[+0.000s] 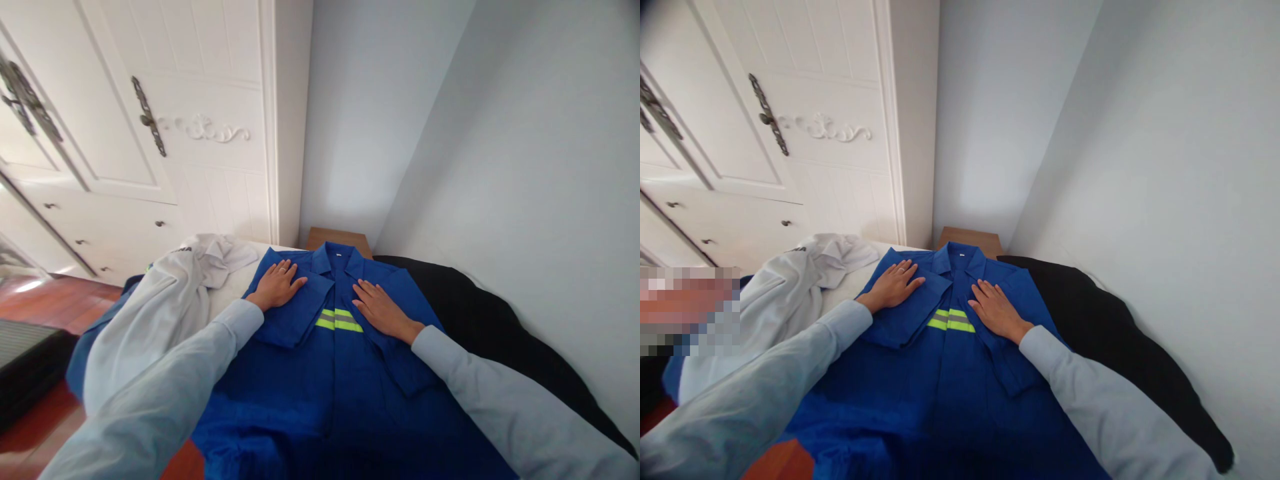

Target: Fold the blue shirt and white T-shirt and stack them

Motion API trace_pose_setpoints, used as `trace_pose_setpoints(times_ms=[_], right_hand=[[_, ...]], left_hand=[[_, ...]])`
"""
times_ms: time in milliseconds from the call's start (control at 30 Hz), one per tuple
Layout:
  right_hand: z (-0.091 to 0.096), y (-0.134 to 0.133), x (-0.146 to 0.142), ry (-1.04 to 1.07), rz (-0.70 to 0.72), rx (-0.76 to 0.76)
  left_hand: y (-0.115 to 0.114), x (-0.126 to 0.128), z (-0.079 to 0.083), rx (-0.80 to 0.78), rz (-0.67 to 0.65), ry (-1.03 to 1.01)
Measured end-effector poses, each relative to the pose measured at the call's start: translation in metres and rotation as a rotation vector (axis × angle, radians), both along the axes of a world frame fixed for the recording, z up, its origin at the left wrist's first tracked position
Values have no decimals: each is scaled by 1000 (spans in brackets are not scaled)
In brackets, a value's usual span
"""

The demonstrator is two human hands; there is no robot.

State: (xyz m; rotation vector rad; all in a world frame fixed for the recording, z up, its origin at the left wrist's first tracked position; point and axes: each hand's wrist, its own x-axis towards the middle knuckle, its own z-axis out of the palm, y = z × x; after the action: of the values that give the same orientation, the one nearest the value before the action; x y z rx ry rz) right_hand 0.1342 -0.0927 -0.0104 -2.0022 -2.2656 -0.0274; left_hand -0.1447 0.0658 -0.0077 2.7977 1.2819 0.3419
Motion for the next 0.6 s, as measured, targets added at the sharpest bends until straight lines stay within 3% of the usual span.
trace_pose_setpoints(times_ms=[200,600], right_hand=[[-1,1,1,-8,-4,17],[2,19,5,18,-182,-11]], left_hand=[[6,-1,4,-19,129,-17],[8,-1,5,-54,144,54]])
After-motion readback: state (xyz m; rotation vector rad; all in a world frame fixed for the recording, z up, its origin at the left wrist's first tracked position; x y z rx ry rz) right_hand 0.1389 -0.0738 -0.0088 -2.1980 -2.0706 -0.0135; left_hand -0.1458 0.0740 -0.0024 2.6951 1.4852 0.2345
